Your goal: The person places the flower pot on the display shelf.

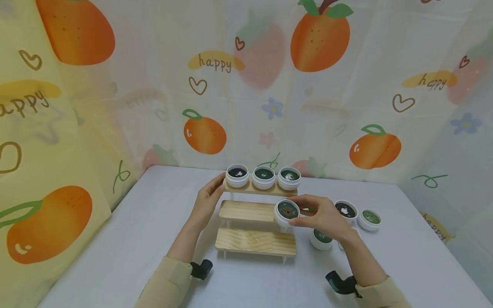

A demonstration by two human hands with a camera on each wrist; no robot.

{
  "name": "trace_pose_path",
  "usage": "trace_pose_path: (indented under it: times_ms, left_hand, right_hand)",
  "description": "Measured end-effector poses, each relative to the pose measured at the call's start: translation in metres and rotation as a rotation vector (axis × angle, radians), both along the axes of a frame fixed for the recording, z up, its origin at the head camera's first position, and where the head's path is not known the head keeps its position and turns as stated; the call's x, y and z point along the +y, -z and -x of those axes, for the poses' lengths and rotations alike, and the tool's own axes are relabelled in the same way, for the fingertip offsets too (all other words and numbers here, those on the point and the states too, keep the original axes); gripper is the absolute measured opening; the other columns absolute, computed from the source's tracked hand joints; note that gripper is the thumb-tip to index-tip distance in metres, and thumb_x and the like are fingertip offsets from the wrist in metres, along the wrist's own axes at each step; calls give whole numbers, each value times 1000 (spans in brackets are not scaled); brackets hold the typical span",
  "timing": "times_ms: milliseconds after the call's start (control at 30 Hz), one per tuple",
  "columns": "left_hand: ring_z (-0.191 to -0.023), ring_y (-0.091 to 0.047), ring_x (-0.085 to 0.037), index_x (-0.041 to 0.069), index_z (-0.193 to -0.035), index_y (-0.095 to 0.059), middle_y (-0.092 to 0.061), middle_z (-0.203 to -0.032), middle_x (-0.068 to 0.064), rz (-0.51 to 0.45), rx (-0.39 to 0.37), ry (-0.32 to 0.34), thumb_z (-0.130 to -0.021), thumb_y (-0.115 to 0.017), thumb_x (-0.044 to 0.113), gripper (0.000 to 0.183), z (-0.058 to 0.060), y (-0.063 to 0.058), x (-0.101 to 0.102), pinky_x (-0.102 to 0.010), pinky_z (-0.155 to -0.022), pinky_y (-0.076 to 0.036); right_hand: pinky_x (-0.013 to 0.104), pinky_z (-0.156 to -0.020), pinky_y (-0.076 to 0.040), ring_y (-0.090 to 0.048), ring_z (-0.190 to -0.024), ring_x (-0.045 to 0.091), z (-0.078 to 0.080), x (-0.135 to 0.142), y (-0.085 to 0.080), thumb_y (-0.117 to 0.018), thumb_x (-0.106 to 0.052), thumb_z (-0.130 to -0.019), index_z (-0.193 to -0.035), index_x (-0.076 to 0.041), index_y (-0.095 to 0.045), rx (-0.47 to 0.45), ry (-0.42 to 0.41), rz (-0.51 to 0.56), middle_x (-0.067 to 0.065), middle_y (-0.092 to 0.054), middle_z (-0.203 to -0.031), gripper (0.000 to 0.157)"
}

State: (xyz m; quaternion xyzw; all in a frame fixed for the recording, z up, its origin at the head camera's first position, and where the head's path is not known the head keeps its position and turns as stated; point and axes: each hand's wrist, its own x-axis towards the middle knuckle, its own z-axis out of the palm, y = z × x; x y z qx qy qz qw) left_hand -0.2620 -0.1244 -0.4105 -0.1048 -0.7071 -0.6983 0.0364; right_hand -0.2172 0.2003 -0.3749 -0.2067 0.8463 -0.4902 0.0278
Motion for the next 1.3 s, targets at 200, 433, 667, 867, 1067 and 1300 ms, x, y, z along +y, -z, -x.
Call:
trace_pose_path:
  times_ms: [200,433,667,867,1067,1300]
  left_hand:
    - [-149,-34,-26,2,-150,-38,-40,-157,-15,-3,5,5,-104,-47,13,48,0,0,0,-37,-125,-28]
    - [-149,-34,-27,1,-150,-38,-39,-158,-16,5,5,-2,-104,-47,12,48,2,2,0,-39,-125,-28]
    - [-149,-35,-25,2,-150,-38,-40,-157,-15,-5,4,1,-104,-47,12,48,3,2,1,-37,-125,-28]
    - [-149,-34,-26,2,-150,-38,-40,-157,-15,-2,10,2,-104,-47,12,48,2,2,1,-36,-125,-28]
    - [-149,-35,-25,2,-150,-39,-40,-157,-15,6,6,-6,-104,-47,13,48,1,2,1,-37,-125,-29]
    - [-149,-34,-26,3,-150,-39,-40,-158,-15,1,3,2,-104,-48,14,48,2,2,0,-38,-125,-28]
  right_hand:
    - [29,-99,-57,-66,-116,27,-1,-9,-1,-85,-24,-77,-126,-7,-65,-16,-6,14,13,-68,-127,55]
    - [24,-95,-58,-67,-113,24,1,-24,1,-85,-25,-77,-126,-9,-66,-52,13,37,12,-67,-129,56]
    - [23,-92,-59,-68,-108,21,3,-46,5,-87,-22,-74,-126,-11,-67,-66,18,90,11,-67,-129,57]
    - [23,-91,-60,-69,-106,20,3,-63,7,-88,-19,-72,-124,-10,-67,-80,32,132,11,-69,-125,56]
    - [23,-90,-60,-70,-105,19,3,-79,5,-88,-20,-72,-123,-13,-68,-72,62,122,8,-72,-122,56]
    - [32,-92,-61,-71,-104,18,8,-96,3,-88,-22,-73,-121,-14,-70,-38,44,136,6,-73,-118,52]
